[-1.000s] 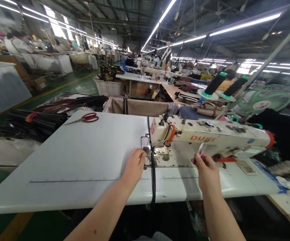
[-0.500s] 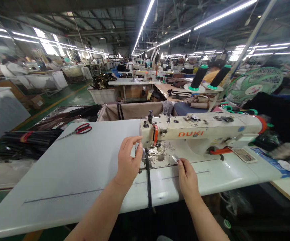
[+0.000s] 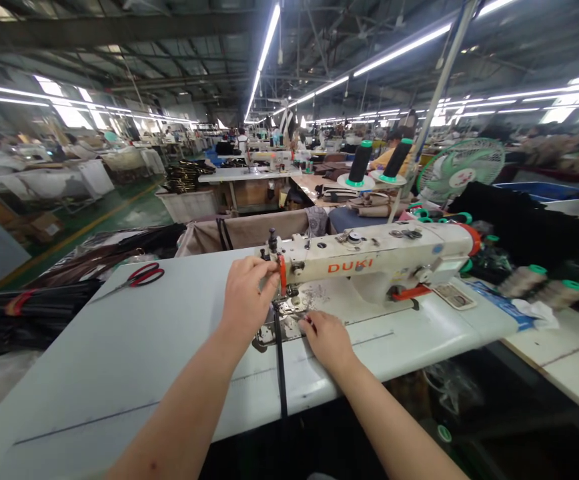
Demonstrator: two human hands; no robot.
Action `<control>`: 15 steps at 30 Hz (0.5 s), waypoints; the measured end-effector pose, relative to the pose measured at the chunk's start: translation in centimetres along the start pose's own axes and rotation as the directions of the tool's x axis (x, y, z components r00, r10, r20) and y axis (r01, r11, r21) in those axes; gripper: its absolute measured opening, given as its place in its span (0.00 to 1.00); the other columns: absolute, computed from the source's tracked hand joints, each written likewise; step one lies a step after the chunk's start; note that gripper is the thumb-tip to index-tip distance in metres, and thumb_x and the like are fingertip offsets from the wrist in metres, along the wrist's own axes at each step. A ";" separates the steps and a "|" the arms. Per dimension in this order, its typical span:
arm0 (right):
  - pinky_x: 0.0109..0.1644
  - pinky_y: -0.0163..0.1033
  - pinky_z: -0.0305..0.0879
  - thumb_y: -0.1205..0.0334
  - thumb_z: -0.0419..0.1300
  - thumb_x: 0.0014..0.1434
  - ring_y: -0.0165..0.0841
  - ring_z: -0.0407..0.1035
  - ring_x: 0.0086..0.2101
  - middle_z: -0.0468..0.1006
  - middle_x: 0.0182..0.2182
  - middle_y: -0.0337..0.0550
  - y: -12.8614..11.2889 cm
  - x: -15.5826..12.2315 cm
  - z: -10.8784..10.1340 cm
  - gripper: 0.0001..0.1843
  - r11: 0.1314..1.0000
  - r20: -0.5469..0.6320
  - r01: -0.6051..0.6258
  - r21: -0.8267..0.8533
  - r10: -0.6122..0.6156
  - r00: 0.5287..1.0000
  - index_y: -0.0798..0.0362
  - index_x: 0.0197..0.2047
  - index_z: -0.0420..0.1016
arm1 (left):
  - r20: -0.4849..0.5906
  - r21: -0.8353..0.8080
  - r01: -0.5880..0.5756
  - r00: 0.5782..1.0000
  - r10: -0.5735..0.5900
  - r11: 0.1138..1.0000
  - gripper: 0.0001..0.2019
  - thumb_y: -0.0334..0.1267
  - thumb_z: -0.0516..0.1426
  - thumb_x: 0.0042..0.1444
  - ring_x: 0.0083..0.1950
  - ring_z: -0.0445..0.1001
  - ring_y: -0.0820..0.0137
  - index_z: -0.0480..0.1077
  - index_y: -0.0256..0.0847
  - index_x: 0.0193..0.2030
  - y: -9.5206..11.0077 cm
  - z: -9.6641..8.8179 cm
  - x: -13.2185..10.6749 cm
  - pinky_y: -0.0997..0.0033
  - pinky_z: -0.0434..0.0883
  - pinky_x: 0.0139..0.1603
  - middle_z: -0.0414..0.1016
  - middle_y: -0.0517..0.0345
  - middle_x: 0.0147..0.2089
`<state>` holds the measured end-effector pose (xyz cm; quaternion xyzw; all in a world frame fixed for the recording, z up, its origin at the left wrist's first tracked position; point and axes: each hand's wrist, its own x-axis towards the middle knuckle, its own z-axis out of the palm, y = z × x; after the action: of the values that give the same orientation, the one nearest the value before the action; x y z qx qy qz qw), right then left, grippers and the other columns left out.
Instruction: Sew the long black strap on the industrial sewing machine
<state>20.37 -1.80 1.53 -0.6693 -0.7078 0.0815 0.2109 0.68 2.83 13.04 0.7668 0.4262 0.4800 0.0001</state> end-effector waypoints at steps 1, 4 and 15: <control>0.50 0.42 0.64 0.57 0.57 0.73 0.42 0.78 0.44 0.86 0.41 0.48 -0.4 0.5 0.0 0.12 1.000 0.023 0.010 -0.024 -0.010 1.000 0.52 0.45 0.80 | 0.011 -0.001 -0.003 1.000 0.003 1.000 0.07 0.34 0.57 0.65 0.48 0.71 0.60 0.77 0.44 0.44 0.0 0.0 0.0 0.58 0.68 0.51 0.77 0.54 0.43; 0.47 0.42 0.64 0.56 0.57 0.73 0.43 0.79 0.43 0.86 0.41 0.50 -1.6 1.7 0.2 0.13 0.995 0.079 0.033 -0.089 -0.026 0.997 0.53 0.42 0.80 | 0.023 -0.011 -0.005 1.000 0.005 1.000 0.08 0.33 0.57 0.64 0.48 0.69 0.59 0.78 0.45 0.43 -0.1 0.2 0.0 0.58 0.69 0.51 0.76 0.55 0.43; 0.46 0.43 0.66 0.53 0.53 0.74 0.44 0.80 0.43 0.86 0.42 0.54 -3.0 3.5 0.4 0.19 0.977 0.139 0.069 -0.204 -0.041 0.989 0.55 0.45 0.81 | -0.003 -0.041 -0.006 1.000 0.006 0.999 0.07 0.30 0.58 0.61 0.45 0.69 0.61 0.77 0.45 0.39 -0.2 0.4 0.3 0.59 0.69 0.49 0.75 0.56 0.39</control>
<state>17.41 1.41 3.07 -0.6607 -0.7434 0.0458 0.0940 0.95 3.33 12.99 0.7674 0.4139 0.4896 0.0136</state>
